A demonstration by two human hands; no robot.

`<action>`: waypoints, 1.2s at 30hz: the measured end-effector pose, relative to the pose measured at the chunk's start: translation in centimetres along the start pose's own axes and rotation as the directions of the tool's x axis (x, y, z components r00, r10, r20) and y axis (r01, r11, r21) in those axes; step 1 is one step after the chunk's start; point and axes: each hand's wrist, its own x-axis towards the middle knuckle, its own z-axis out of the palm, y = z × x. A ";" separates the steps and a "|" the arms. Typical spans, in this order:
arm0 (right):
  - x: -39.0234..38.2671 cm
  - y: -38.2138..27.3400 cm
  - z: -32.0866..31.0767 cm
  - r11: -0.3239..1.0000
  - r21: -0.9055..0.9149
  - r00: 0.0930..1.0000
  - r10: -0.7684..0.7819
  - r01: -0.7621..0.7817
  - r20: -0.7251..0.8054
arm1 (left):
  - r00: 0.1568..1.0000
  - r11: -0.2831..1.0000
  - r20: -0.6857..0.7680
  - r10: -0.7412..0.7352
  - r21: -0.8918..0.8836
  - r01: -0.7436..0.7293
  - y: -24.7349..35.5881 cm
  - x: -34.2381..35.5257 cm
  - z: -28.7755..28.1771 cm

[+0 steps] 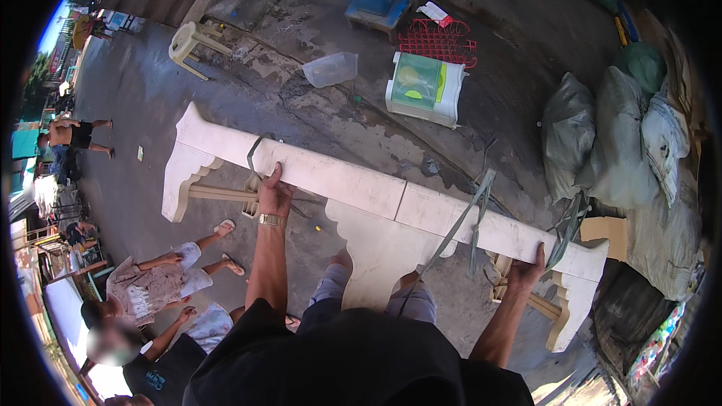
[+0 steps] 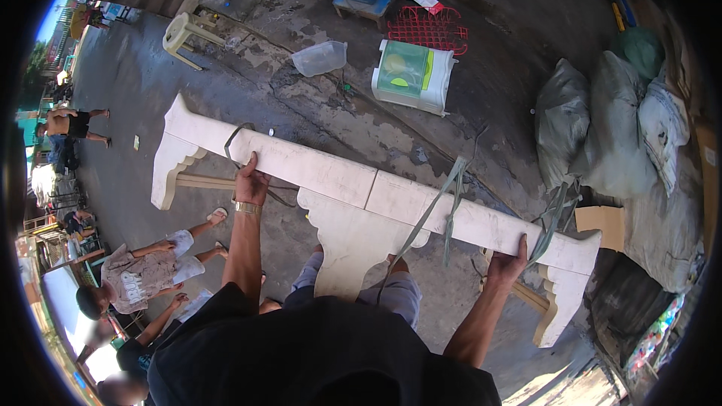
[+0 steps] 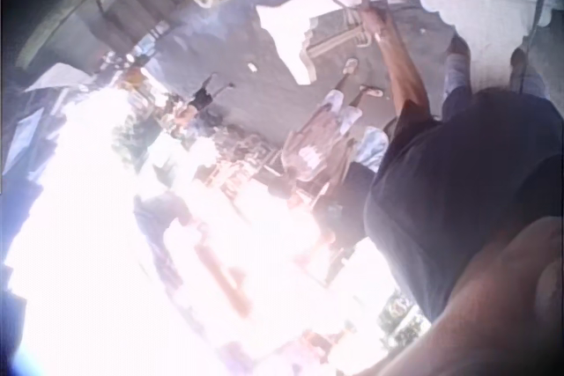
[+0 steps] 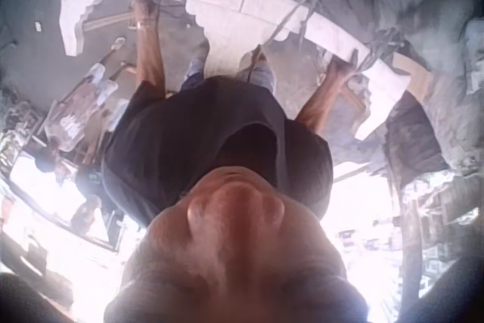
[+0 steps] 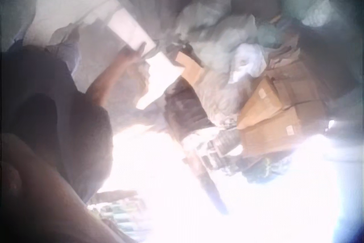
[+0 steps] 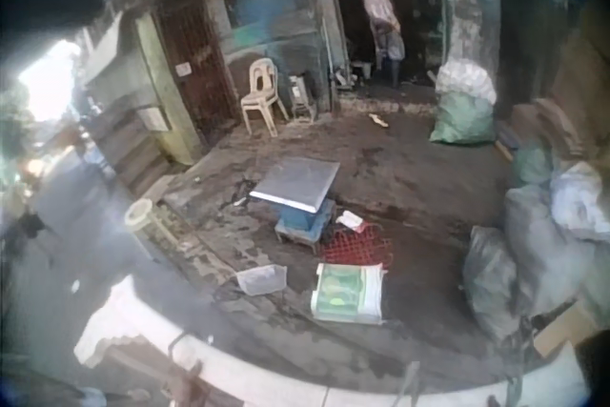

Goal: The person weighs a metal object on a scale, writes on a notepad, and then moves outside to inspect and handle a large white plastic panel and a red plastic basket. The person returns inside to continue writing and handling small items on a cluttered workbench.

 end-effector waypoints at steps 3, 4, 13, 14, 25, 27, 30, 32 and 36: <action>-1.3 1.8 5.1 0.995 -0.058 0.997 -0.074 0.076 0.027 | 1.000 1.000 0.000 0.009 0.012 -0.009 4.0 2.7 -0.4; -1.5 2.6 6.9 0.990 -0.084 0.993 -0.111 0.113 0.036 | 1.000 0.999 -0.007 0.028 0.021 -0.027 5.0 3.6 -0.4; -2.2 8.4 25.3 0.963 -0.089 0.967 -0.249 0.253 0.053 | 0.999 0.997 -0.025 0.041 -0.069 -0.043 17.4 15.8 0.9; -2.0 8.9 27.7 0.955 -0.092 0.959 -0.279 0.283 0.049 | 0.999 0.995 -0.024 0.041 -0.085 -0.042 18.9 17.4 1.7; 6.7 14.2 48.4 0.874 0.060 0.875 -0.477 0.482 -0.080 | 0.975 0.966 0.130 0.183 0.159 -0.203 33.2 36.4 14.2; 7.4 15.0 52.2 0.864 0.099 0.868 -0.479 0.493 -0.133 | 0.969 0.961 0.136 0.206 0.161 -0.227 35.0 39.6 17.1; 9.8 15.2 55.5 0.868 0.069 0.863 -0.474 0.491 -0.177 | 0.966 0.953 0.138 0.219 0.182 -0.242 36.6 43.7 20.6; 11.7 15.1 58.6 0.840 0.061 0.833 -0.521 0.539 -0.186 | 0.960 0.929 0.141 0.243 0.251 -0.273 37.7 47.3 23.3; 15.6 14.0 65.5 0.791 0.011 0.773 -0.596 0.612 -0.217 | 0.956 0.879 0.125 0.266 0.376 -0.294 38.9 54.8 29.0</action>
